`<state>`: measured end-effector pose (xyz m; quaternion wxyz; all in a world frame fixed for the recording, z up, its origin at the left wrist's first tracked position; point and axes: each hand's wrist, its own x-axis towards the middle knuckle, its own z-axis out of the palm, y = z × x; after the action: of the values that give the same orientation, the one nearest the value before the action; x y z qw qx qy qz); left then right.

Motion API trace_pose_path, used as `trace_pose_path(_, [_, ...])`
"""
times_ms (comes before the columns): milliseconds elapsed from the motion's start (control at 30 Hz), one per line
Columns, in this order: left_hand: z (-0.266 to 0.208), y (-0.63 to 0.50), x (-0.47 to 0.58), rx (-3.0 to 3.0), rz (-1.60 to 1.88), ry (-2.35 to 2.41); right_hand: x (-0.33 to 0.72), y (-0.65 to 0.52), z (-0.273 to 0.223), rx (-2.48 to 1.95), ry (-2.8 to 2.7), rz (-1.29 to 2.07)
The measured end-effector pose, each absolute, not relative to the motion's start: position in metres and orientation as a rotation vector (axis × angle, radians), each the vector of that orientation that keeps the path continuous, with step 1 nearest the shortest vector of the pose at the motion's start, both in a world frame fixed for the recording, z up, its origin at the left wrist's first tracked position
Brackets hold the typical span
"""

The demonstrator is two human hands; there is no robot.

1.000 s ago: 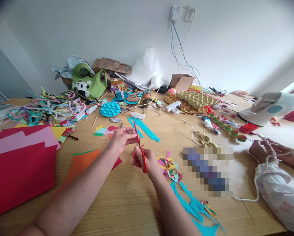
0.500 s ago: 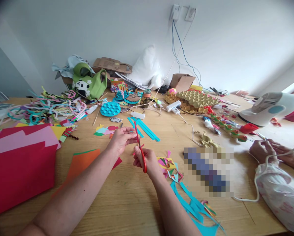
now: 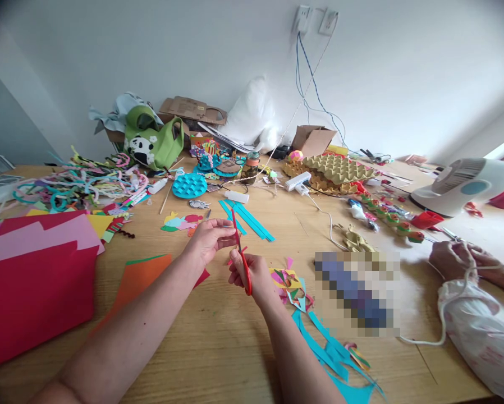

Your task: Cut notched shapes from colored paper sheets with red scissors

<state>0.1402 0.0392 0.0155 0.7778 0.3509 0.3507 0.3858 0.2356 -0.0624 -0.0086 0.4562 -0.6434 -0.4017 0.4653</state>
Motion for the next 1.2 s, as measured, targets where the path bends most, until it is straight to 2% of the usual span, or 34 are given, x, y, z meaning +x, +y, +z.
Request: trace_pose_path(1200, [0.0187,0.0346,0.1445,0.82,0.934,0.795,0.2329,-0.0612,-0.0067,-1.584,-0.972,1.143])
